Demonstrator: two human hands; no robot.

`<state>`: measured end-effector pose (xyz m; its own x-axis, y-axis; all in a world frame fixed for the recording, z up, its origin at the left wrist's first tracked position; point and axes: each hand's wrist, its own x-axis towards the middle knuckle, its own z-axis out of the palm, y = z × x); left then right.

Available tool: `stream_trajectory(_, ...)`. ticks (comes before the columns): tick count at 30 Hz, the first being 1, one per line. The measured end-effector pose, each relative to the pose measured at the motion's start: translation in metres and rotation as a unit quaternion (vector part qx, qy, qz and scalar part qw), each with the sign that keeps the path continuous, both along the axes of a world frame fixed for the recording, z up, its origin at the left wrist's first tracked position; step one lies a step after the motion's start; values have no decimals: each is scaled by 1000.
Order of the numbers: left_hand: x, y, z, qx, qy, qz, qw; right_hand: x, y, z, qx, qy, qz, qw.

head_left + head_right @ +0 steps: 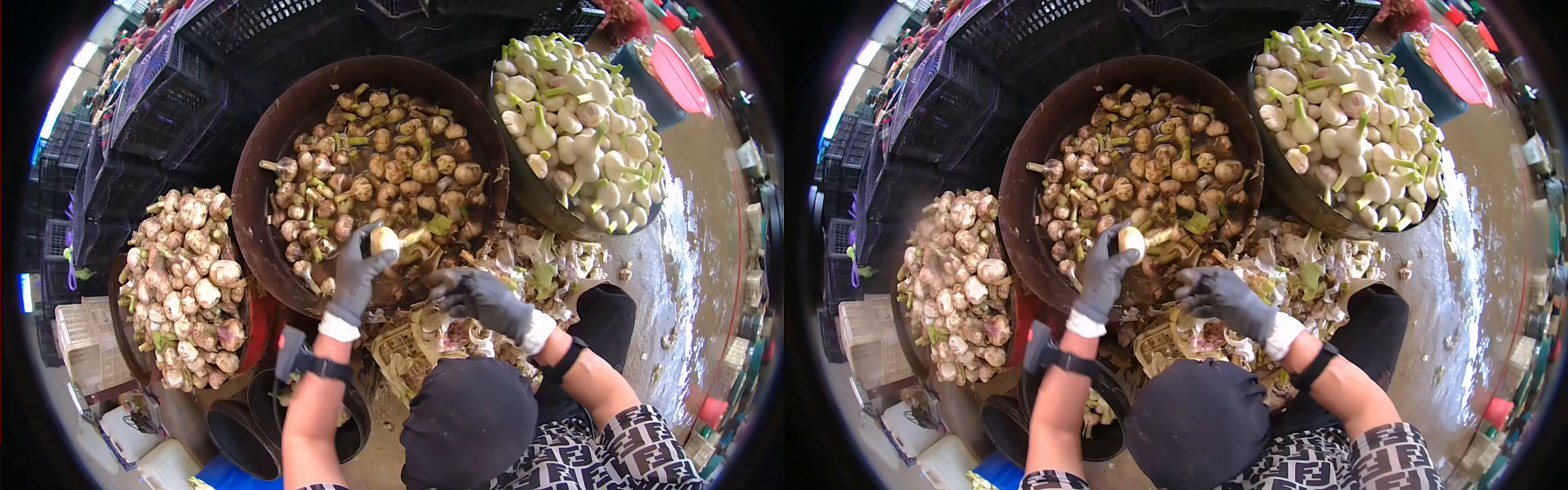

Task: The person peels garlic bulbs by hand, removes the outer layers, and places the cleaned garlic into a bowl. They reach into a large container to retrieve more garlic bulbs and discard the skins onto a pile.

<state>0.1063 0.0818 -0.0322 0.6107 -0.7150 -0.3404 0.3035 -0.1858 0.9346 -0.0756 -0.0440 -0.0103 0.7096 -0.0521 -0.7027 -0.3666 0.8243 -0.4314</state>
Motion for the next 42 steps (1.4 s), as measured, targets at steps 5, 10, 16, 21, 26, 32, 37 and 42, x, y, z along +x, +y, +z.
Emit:
stream_trajectory(5, -67, 2, 13, -37, -219, -15, 975, 12, 2, -6, -42, -24, -97, 994)
stream_trajectory(10, -86, 6, 5, -84, -244, -10, 966, 9, 0, -7, -184, 21, -47, 982)
stream_trajectory(16, -86, 9, 5, -61, -255, -4, 965, 7, 0, 5, -178, 19, -48, 983)
stream_trajectory(21, -85, 12, 5, -124, 122, 74, 982, 1, 1, -5, -192, -41, -12, 980)
stream_trajectory(26, -78, 6, -5, -133, 387, 114, 905, -2, 5, -23, -480, -75, 13, 874)
stream_trajectory(32, -90, -4, -17, -29, -50, 129, 990, -6, 0, -15, -300, -73, -7, 951)
stream_trajectory(37, -68, 3, 15, 37, 283, 27, 958, -23, -22, -20, -692, -202, 217, 658)
stream_trajectory(42, -53, 1, 12, -2, -112, -56, 992, -19, -18, -5, -366, -210, 22, 906)
